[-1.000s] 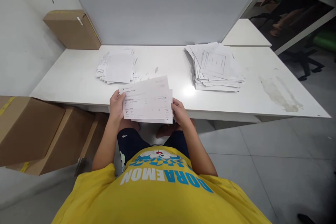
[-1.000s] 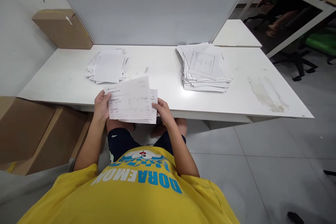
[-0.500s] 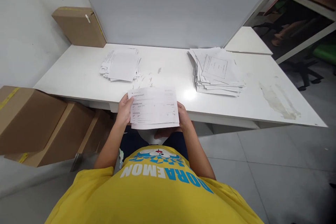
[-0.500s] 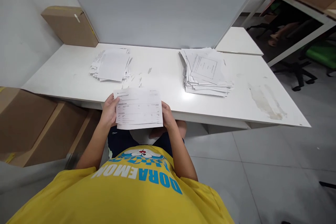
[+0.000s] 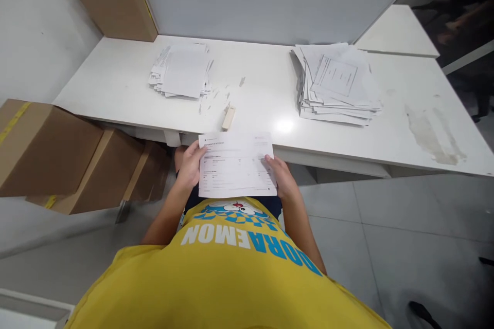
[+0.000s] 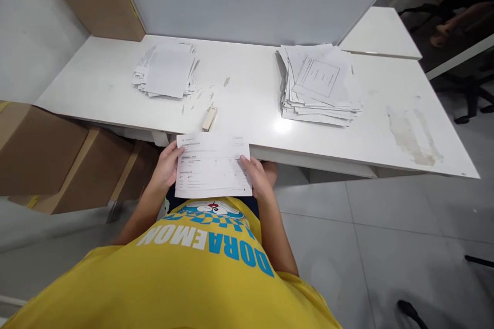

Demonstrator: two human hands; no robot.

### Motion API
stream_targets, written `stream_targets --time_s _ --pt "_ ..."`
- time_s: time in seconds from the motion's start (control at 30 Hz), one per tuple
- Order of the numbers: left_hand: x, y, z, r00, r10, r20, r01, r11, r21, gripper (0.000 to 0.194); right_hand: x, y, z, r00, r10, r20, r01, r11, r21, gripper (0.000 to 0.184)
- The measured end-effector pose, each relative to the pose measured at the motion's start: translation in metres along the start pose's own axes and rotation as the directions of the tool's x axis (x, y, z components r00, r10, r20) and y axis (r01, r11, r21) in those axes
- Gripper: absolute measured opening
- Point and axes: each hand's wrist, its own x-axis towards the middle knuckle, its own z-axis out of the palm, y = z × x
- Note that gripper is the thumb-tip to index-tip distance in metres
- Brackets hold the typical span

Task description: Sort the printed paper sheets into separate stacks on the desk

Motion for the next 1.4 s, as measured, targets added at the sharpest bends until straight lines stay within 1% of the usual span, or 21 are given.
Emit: stream_targets --time_s 0.07,0.1,0.17,0.2,0.23,0.27,0.33,0.4,0.47,0.53,0.63,0.73,0.97,1.1,1.17,1.23,1.27,1.33,1.4 --pt "-0.008 -0.007 -0.004 0.999 -0.044 -0.03 0.044 0.999 -0.031 0.039 -0.011 0.002 -0.001 0.996 0.083 -0.012 -0.083 0.995 0.049 0.056" --pt "-0.011 -0.009 -0.007 0.996 -0.081 -0.027 0.08 0.996 -0.044 0.04 -0.016 0.004 -0.002 0.993 0.115 -0.02 -0.113 0.991 0.069 0.056" --pt "-0.017 -0.013 -0.014 0.987 -0.159 0.023 0.16 0.986 -0.048 0.041 -0.025 0.007 -0.003 0.99 0.142 -0.021 -0.14 0.987 0.081 0.055" --pt "-0.019 -0.015 -0.018 0.983 -0.176 0.053 0.178 0.983 -0.037 0.042 -0.029 0.009 -0.004 0.989 0.147 -0.02 -0.145 0.986 0.084 0.054" --pt "-0.021 -0.016 -0.021 0.983 -0.168 0.077 0.17 0.985 -0.023 0.044 -0.033 0.01 -0.005 0.989 0.149 -0.015 -0.147 0.985 0.085 0.054" --pt "-0.022 -0.017 -0.024 0.987 -0.134 0.092 0.136 0.991 -0.008 0.047 -0.037 0.012 -0.006 0.989 0.15 -0.011 -0.148 0.985 0.087 0.053" --pt "-0.022 -0.019 -0.028 0.994 -0.019 0.108 0.017 1.0 0.024 0.053 -0.044 0.013 -0.007 0.988 0.154 -0.013 -0.153 0.985 0.084 0.052" --pt "-0.022 -0.021 -0.03 0.986 0.099 0.134 -0.107 0.993 0.054 0.056 -0.048 0.014 -0.007 0.986 0.166 -0.018 -0.165 0.984 0.068 0.052" --pt "-0.021 -0.023 -0.031 0.971 0.177 0.162 -0.19 0.979 0.07 0.05 -0.05 0.015 -0.007 0.985 0.171 -0.023 -0.17 0.984 0.049 0.053" --pt "-0.02 -0.024 -0.031 0.96 0.221 0.174 -0.236 0.969 0.073 0.042 -0.051 0.015 -0.006 0.985 0.17 -0.022 -0.17 0.985 0.034 0.055" --pt "-0.018 -0.025 -0.032 0.953 0.237 0.19 -0.255 0.964 0.075 0.038 -0.051 0.015 -0.004 0.985 0.169 -0.024 -0.169 0.985 0.024 0.054" --pt "-0.015 -0.027 -0.034 0.949 0.23 0.217 -0.25 0.966 0.068 0.041 -0.052 0.016 -0.002 0.985 0.171 -0.032 -0.17 0.985 0.014 0.053" --pt "-0.008 -0.026 -0.041 0.946 0.159 0.283 -0.196 0.975 0.107 0.068 -0.059 0.026 0.006 0.979 0.19 -0.076 -0.188 0.981 0.039 0.052" --pt "0.003 -0.024 -0.04 0.951 0.089 0.298 -0.15 0.97 0.189 0.069 -0.051 0.026 0.003 0.98 0.175 -0.093 -0.179 0.983 -0.029 0.054" --pt "0.013 -0.026 -0.037 0.959 0.041 0.28 -0.12 0.955 0.272 0.067 -0.041 0.024 -0.004 0.976 0.17 -0.137 -0.181 0.981 -0.069 0.053" --pt "0.025 -0.032 -0.031 0.971 0.031 0.237 -0.118 0.924 0.364 0.065 -0.029 0.022 -0.011 0.972 0.142 -0.188 -0.161 0.983 -0.091 0.049" --pt "0.031 -0.035 -0.028 0.977 0.057 0.207 -0.138 0.904 0.405 0.063 -0.023 0.021 -0.014 0.971 0.121 -0.204 -0.143 0.985 -0.097 0.046" --pt "0.042 -0.04 -0.02 0.976 0.15 0.158 -0.209 0.854 0.476 0.057 -0.011 0.019 -0.019 0.972 0.087 -0.216 -0.111 0.989 -0.098 0.041" --pt "0.05 -0.039 -0.012 0.954 0.262 0.149 -0.3 0.788 0.538 0.049 -0.001 0.017 -0.021 0.971 0.076 -0.227 -0.095 0.993 -0.076 0.038"
